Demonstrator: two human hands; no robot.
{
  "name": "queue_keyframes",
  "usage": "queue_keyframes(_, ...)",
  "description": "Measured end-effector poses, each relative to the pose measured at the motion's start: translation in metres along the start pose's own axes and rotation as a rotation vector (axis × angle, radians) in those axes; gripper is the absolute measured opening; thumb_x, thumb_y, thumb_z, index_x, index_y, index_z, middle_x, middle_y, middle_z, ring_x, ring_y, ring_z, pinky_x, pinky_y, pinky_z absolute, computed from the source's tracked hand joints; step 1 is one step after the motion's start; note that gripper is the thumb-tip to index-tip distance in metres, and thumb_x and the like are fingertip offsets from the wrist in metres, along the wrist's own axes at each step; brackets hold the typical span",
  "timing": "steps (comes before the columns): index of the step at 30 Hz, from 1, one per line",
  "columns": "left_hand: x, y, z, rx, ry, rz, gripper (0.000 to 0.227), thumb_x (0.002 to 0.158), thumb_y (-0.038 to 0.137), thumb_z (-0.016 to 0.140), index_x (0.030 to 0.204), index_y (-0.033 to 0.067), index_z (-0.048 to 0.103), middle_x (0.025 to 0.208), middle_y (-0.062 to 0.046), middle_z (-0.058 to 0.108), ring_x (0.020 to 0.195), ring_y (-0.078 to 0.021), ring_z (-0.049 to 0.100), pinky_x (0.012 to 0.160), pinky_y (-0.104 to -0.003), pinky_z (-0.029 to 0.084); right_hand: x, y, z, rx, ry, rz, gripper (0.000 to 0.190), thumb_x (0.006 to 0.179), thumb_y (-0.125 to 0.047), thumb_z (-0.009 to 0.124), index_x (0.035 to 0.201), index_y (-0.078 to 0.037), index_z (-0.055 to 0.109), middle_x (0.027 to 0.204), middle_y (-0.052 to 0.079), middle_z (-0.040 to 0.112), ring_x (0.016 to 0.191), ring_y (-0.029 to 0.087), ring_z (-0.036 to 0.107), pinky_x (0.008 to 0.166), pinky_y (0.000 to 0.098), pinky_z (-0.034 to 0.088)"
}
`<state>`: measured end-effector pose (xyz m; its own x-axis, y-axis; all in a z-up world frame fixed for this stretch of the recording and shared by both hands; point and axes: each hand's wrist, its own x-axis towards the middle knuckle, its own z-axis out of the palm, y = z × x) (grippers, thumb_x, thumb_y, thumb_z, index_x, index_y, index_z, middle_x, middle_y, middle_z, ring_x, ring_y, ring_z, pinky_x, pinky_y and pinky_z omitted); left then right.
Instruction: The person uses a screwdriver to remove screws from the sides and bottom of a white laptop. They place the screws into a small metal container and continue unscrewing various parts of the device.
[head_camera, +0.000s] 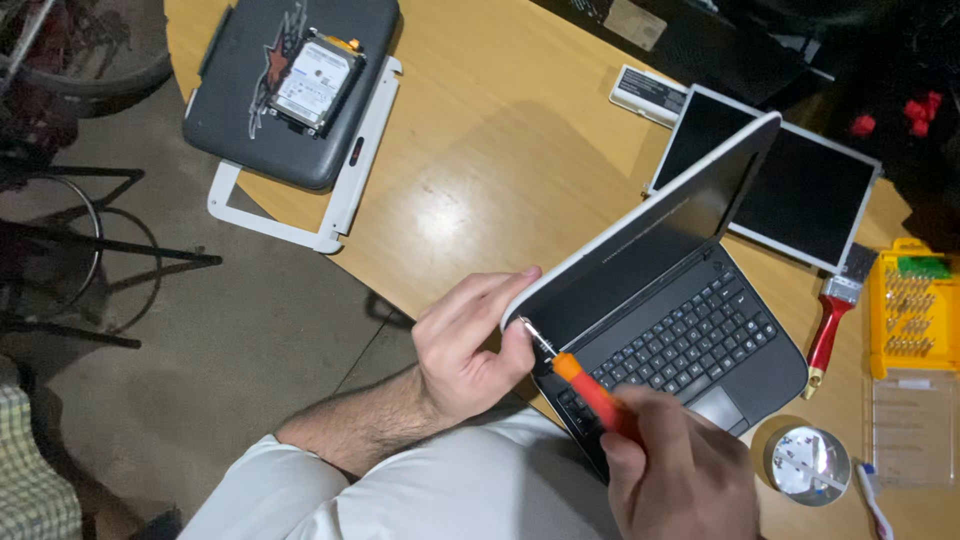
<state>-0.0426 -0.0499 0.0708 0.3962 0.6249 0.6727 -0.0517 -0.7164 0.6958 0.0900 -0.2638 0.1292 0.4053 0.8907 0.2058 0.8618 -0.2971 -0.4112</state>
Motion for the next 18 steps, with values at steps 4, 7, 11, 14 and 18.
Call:
queue_keyframes(4,-0.001,-0.003,0.002,-0.002,0.032,0.022,0.032,0.117,0.010,0.063,0.132,-0.0093,0.083,0.122,-0.025,0.088,0.101,-0.0341,0.090,0.092,-0.040,0.076,0.003,-0.018,0.001,-0.010,0.091,0.051,0.064,0.105,-0.051,0.076,0.146,-0.005,0.062,0.118,0.012,0.086,0.082,0.031,0.088,0.068,0.0491,0.068)
queue_keyframes(7,0.000,-0.005,0.002,-0.001,0.024,0.010,0.035,0.122,0.016,0.062,0.134,-0.0093,0.082,0.122,-0.025,0.088,0.101,-0.0347,0.089,0.090,-0.040,0.075,0.014,-0.019,0.000,-0.091,0.110,-0.120,0.048,0.121,-0.046,0.049,0.123,-0.004,0.072,0.093,0.010,0.079,0.060,0.038,0.066,0.054,0.0487,0.051)
queue_keyframes(11,0.000,-0.004,0.001,0.006,0.010,0.039,0.037,0.122,0.018,0.062,0.135,-0.0096,0.082,0.122,-0.025,0.088,0.102,-0.0345,0.090,0.091,-0.040,0.075,0.020,-0.024,-0.007,0.001,-0.056,0.216,0.041,0.105,-0.051,0.054,0.109,-0.020,0.081,0.080,0.002,0.081,0.064,0.034,0.073,0.066,0.0449,0.056)
queue_keyframes(14,0.003,-0.003,0.000,-0.001,0.003,0.030,0.039,0.124,0.021,0.060,0.135,-0.0102,0.082,0.123,-0.026,0.088,0.102,-0.0358,0.089,0.091,-0.041,0.074,0.016,-0.024,-0.003,0.000,-0.031,0.183,0.034,0.104,-0.048,0.063,0.109,-0.016,0.074,0.083,0.006,0.079,0.062,0.033,0.071,0.065,0.0450,0.057)
queue_keyframes(18,0.003,0.003,0.000,0.008,0.010,0.048,0.042,0.124,0.023,0.059,0.133,-0.0106,0.082,0.119,-0.026,0.088,0.100,-0.0359,0.090,0.086,-0.041,0.074,0.016,-0.022,-0.005,-0.097,-0.113,0.325,0.090,0.102,-0.083,0.031,0.147,-0.025,0.084,0.061,0.000,0.079,0.052,0.027,0.078,0.067,0.0458,0.065)
